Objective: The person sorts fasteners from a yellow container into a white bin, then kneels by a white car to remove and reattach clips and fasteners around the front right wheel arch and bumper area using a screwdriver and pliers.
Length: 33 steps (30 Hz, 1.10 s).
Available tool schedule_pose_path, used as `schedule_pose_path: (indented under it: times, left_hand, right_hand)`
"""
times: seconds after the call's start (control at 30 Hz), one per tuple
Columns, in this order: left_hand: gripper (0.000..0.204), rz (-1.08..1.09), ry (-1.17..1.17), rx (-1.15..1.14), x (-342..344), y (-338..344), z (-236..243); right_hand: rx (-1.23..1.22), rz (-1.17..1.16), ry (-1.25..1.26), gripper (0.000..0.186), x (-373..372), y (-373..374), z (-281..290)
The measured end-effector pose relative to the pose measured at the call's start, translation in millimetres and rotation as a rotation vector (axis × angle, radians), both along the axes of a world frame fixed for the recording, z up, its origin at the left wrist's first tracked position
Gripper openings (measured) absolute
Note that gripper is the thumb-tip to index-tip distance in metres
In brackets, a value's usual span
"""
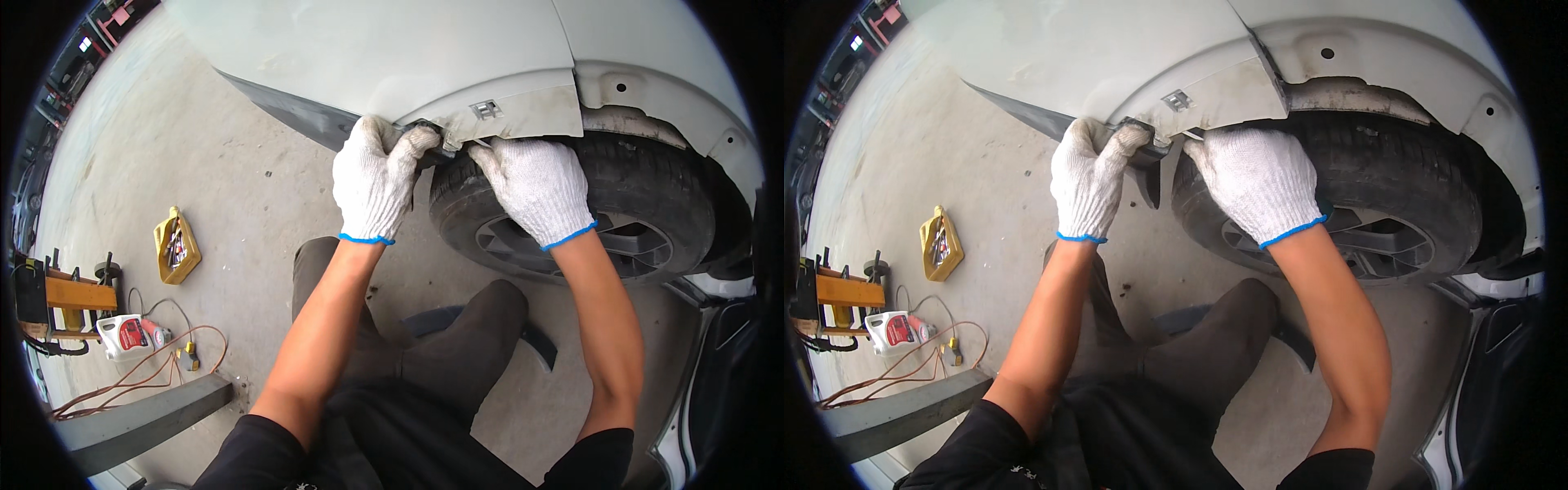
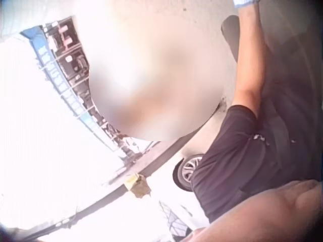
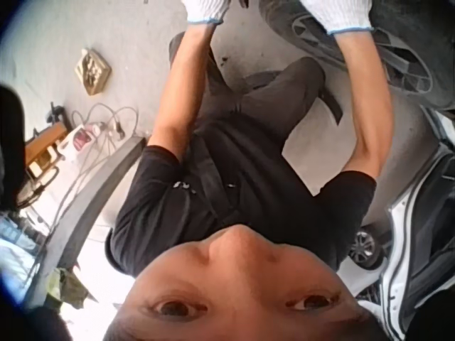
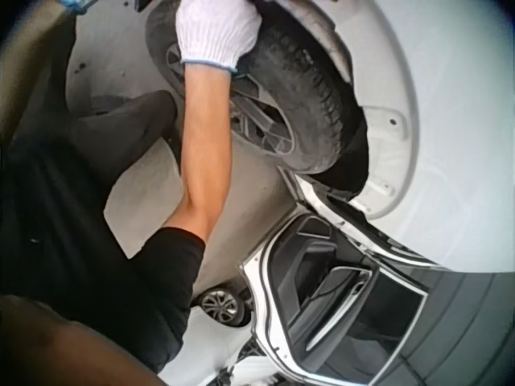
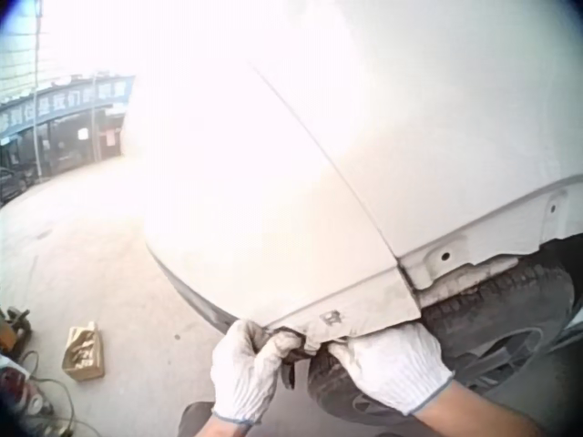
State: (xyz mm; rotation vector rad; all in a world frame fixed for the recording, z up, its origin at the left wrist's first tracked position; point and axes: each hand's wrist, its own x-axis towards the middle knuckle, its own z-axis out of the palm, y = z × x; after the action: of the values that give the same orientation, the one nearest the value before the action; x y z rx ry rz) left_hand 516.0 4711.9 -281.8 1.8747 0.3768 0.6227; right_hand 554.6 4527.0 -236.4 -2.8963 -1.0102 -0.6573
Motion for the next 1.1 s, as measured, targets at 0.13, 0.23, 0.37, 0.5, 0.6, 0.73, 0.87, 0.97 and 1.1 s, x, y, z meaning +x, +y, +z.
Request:
schedule_pose_path:
  times: [0.13, 0.23, 0.37, 0.5, 0.6, 0.73, 0.87, 0.97, 1.1]
  left_hand:
    - [0.043, 0.017, -0.082, 0.159, 3, -4, -1]
    - [0.04, -0.043, -0.005, 0.128, 1, 4, 4]
    - [0.036, -0.149, -0.107, 0.284, -8, 15, -4]
    - [0.024, -0.207, -0.056, 0.06, -47, 16, -23]
    - [0.028, -0.229, -0.093, 0.11, -52, 22, -31]
    - [0.028, -0.22, -0.3, 0.373, -37, 17, -12]
    - [0.032, -0.246, -0.376, 0.439, -22, -1, -6]
    - [0.031, -0.283, -0.369, 0.452, -20, -2, -8]
    - [0.027, -0.252, -0.46, 0.398, -24, -4, 6]
  right_hand:
    - [0.063, 0.047, -0.057, 0.038, 2, 2, -2]
    - [0.031, 0.008, -0.011, 0.038, 2, 3, -1]
    - [-0.003, -0.053, 0.055, 0.04, -2, 7, 5]
    - [0.008, -0.114, 0.07, 0.045, -4, 7, 2]
    - [0.079, -0.14, 0.093, 0.044, -10, 10, -4]
    - [0.192, -0.26, 0.182, 0.041, -37, 12, -17]
    - [0.51, -0.3, 0.393, 0.039, -57, 0, -67]
    - [0.597, -0.327, 0.592, 0.035, -73, 0, -127]
    - [0.751, -0.235, 0.638, 0.033, -90, 20, -168]
